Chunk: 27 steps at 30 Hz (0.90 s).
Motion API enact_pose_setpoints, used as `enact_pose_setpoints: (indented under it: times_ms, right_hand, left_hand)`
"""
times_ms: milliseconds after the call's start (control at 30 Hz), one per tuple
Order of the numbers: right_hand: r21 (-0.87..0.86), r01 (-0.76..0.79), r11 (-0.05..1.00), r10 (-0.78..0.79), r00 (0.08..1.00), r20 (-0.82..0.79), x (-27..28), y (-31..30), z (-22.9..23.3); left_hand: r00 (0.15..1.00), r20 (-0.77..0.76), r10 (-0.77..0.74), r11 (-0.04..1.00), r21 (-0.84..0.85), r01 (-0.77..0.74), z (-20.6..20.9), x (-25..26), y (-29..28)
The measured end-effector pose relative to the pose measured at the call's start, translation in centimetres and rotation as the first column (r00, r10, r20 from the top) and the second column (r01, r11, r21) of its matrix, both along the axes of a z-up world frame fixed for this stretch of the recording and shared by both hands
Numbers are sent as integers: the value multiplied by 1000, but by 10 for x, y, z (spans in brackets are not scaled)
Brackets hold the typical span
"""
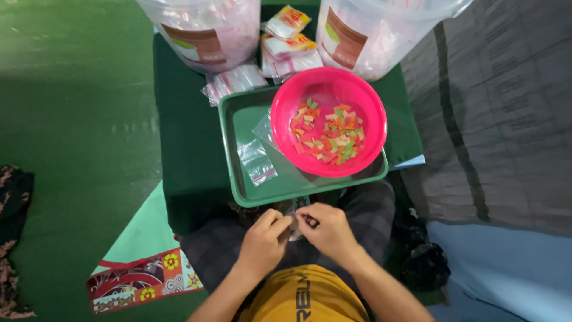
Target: Packaging small snacks into plastic bags from a bowl
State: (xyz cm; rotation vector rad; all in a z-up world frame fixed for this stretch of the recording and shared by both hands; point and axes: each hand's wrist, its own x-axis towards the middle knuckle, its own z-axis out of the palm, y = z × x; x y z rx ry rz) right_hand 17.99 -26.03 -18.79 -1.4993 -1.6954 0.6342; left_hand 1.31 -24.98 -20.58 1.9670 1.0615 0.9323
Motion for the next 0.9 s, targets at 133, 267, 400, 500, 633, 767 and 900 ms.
enact_pose_setpoints:
  times_ms: [133, 267, 400, 500, 633, 767, 900]
  right_hand:
    - [-31, -210, 977, 211, 977, 36, 14, 12, 23]
    - [-116, -174, 978, 158, 979, -131, 17, 14, 49]
    - [-129, -192, 973, 137, 927, -348, 12, 6, 28]
    - [-52, -174, 983, 166, 978, -123, 9, 7, 31]
    - [115, -144, 983, 148, 989, -25, 24, 30, 56]
    - [194, -110, 975, 76, 981, 176, 52, 88, 55]
    - [-23, -138, 990, 132, 867, 481, 76, 171, 25]
  left_hand:
    - [866, -474, -161, 931, 218, 292, 27, -8, 9]
    - [885, -405, -231, 899, 260, 353, 40, -18, 21]
    - [984, -74, -161, 962, 209, 174, 53, -15, 32]
    - [993, 78, -88, 996, 24, 86, 59, -14, 33]
    - [994, 83, 67, 993, 94, -75, 54, -22, 42]
    - [981, 75, 180, 952, 238, -193, 65, -30, 54]
    - [977, 93, 191, 934, 288, -210, 98, -27, 60]
